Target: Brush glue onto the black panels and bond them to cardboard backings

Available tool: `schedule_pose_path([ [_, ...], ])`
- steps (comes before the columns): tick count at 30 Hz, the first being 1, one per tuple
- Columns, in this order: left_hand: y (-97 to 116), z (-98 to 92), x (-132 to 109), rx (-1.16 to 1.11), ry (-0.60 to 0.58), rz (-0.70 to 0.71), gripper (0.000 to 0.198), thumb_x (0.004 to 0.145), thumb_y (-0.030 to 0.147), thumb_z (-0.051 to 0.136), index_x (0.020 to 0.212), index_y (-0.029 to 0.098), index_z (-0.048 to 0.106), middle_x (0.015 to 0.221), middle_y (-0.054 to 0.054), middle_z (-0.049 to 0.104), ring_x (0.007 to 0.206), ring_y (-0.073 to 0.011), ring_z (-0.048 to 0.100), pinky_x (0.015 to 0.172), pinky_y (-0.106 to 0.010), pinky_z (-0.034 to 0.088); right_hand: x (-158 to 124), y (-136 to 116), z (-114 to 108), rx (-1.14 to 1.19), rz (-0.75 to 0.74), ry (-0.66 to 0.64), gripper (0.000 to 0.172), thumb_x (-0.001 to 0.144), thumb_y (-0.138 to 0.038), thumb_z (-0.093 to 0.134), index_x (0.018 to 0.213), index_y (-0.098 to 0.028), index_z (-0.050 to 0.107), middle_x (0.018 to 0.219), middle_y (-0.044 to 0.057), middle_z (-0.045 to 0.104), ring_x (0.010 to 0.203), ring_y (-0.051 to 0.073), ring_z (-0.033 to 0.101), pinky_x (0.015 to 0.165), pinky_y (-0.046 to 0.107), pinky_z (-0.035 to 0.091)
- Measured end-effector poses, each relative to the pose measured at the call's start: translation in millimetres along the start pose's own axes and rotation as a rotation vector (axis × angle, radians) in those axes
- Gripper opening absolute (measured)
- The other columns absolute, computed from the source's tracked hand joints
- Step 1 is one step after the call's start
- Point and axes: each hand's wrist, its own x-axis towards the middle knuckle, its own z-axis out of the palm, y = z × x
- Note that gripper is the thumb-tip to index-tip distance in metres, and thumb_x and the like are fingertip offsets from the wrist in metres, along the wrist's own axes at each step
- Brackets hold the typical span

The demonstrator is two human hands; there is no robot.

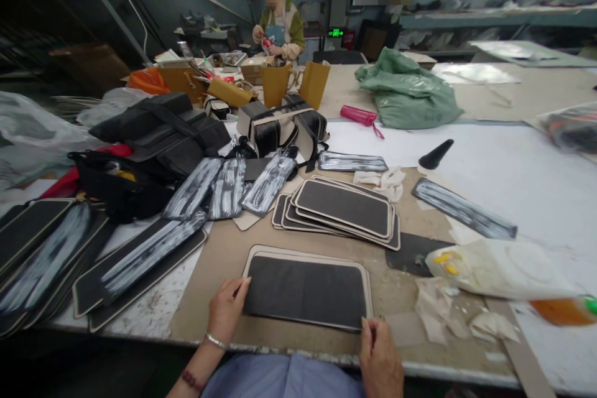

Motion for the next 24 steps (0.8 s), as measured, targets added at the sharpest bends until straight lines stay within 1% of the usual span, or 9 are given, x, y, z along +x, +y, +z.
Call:
schedule_pose_path([
  [7, -5.8, 7.2, 2.7, 0.067, -0.013, -0.038, 0.030, 0.080, 0.037, 0.042, 0.064, 0.020, 0.062, 0.065, -0.004, 0.060, 0.062, -0.0166, 0.058, 0.061, -0.028, 0.046, 7.3, 4.0, 2.0, -0.010, 0.046, -0.052, 0.055, 0.079, -0.071, 0.024, 0.074, -0.022, 0.048, 0.064, 0.006, 0.060, 0.052, 0.021, 0.058, 0.049, 0.032, 0.044],
  [13, -3.5, 10.2, 6.1, 0.144, -0.025, -0.083, 0.024, 0.078, 0.032, 0.046, 0.061, 0.020, 0.057, 0.066, -0.002, 0.057, 0.059, -0.0152, 0.055, 0.059, -0.027, 0.044, 12.5, 4.5, 2.4, -0.025, 0.075, -0.087, 0.057, 0.075, -0.076, 0.023, 0.072, -0.023, 0.047, 0.061, 0.005, 0.060, 0.050, 0.023, 0.058, 0.047, 0.034, 0.043],
  [18, -4.7, 10.9, 6.0, 0.107, -0.033, -0.094, 0.026, 0.078, 0.039, 0.044, 0.063, 0.022, 0.057, 0.065, -0.002, 0.057, 0.058, -0.0157, 0.054, 0.058, -0.028, 0.044, 11.1, 1.7, 3.3, -0.019, 0.062, -0.070, 0.047, 0.081, -0.068, 0.025, 0.069, -0.026, 0.042, 0.058, 0.004, 0.058, 0.051, 0.022, 0.057, 0.048, 0.033, 0.043],
  [21, -5.5, 11.1, 6.7, 0.081, -0.031, -0.112, 0.031, 0.077, 0.046, 0.042, 0.063, 0.022, 0.057, 0.064, -0.002, 0.056, 0.056, -0.0161, 0.054, 0.056, -0.029, 0.044, 10.7, -2.2, 4.5, -0.045, 0.059, -0.042, 0.045, 0.084, -0.063, 0.024, 0.068, -0.025, 0.041, 0.057, 0.002, 0.055, 0.049, 0.020, 0.055, 0.048, 0.031, 0.041],
  [24, -4.3, 10.5, 8.0, 0.080, -0.054, -0.139, 0.033, 0.075, 0.050, 0.042, 0.064, 0.022, 0.057, 0.065, -0.002, 0.055, 0.055, -0.0164, 0.053, 0.056, -0.030, 0.044, 10.7, -4.8, 6.0, -0.064, 0.070, -0.024, 0.041, 0.086, -0.058, 0.023, 0.067, -0.025, 0.038, 0.054, -0.001, 0.050, 0.046, 0.017, 0.051, 0.047, 0.029, 0.038],
])
